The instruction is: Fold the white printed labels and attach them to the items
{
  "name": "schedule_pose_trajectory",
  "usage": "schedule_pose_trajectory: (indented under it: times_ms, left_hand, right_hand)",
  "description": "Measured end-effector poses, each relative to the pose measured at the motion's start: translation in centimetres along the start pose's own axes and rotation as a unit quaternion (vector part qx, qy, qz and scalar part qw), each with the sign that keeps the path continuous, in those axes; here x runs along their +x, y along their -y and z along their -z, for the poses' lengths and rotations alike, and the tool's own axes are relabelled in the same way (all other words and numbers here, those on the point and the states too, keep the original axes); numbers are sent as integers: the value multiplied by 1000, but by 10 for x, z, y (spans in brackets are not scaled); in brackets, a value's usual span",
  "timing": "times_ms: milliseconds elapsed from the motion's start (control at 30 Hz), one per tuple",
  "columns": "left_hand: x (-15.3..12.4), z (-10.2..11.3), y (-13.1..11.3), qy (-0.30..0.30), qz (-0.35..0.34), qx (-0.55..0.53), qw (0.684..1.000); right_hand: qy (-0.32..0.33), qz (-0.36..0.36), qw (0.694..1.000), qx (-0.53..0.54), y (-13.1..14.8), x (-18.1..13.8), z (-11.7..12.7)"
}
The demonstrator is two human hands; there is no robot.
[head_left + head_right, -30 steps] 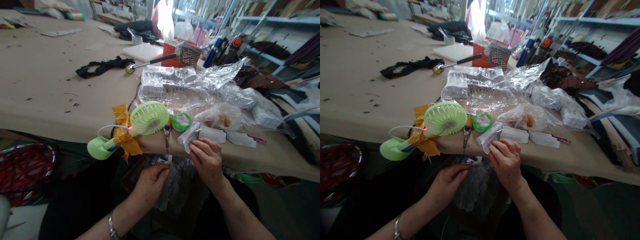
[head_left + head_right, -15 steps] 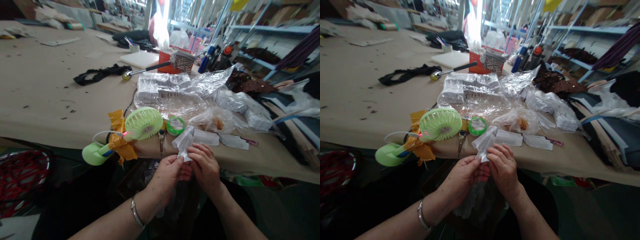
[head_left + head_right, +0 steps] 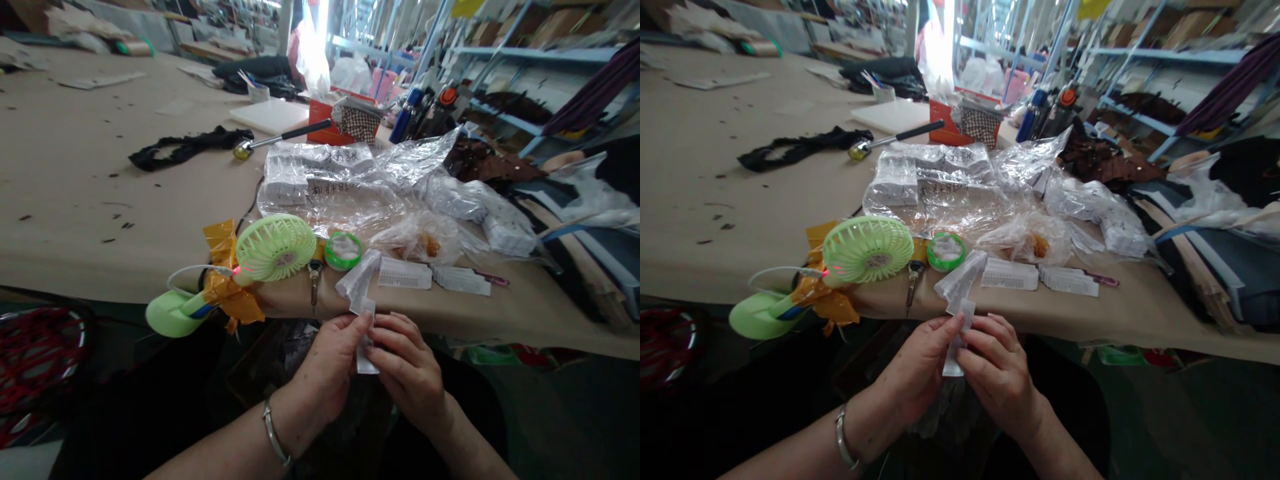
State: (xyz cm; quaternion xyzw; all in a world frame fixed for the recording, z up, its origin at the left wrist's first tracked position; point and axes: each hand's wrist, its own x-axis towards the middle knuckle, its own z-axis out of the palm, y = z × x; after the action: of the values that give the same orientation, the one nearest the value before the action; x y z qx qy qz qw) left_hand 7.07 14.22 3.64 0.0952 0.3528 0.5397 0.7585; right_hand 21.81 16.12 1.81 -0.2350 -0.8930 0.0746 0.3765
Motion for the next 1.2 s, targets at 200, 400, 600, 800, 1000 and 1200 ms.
schedule_pose_trajectory:
  times_ms: [200, 400, 600, 800, 1000, 1200]
  left_hand:
    - [2, -1, 1, -45, 13, 56, 997]
    - [-3, -2, 3, -48, 42, 177, 982]
    - [-1, 5, 7, -67, 55, 170, 982]
    - [-2, 2, 3, -73, 93, 127, 985]
    - [-4, -3, 4, -35, 109, 30, 993]
    - [-6, -2, 10, -17, 96, -35, 995]
  right_hand:
    - [-1, -32, 999, -41, -9, 1, 6]
    - [59, -157, 945, -281, -44, 19, 12]
    - [20, -111, 963, -246, -44, 10, 9]
    - [-63, -96, 987, -112, -50, 4, 15]
    - [-46, -35, 998, 26, -18, -3, 15]
    - [-1, 3, 999, 50, -1, -12, 3]
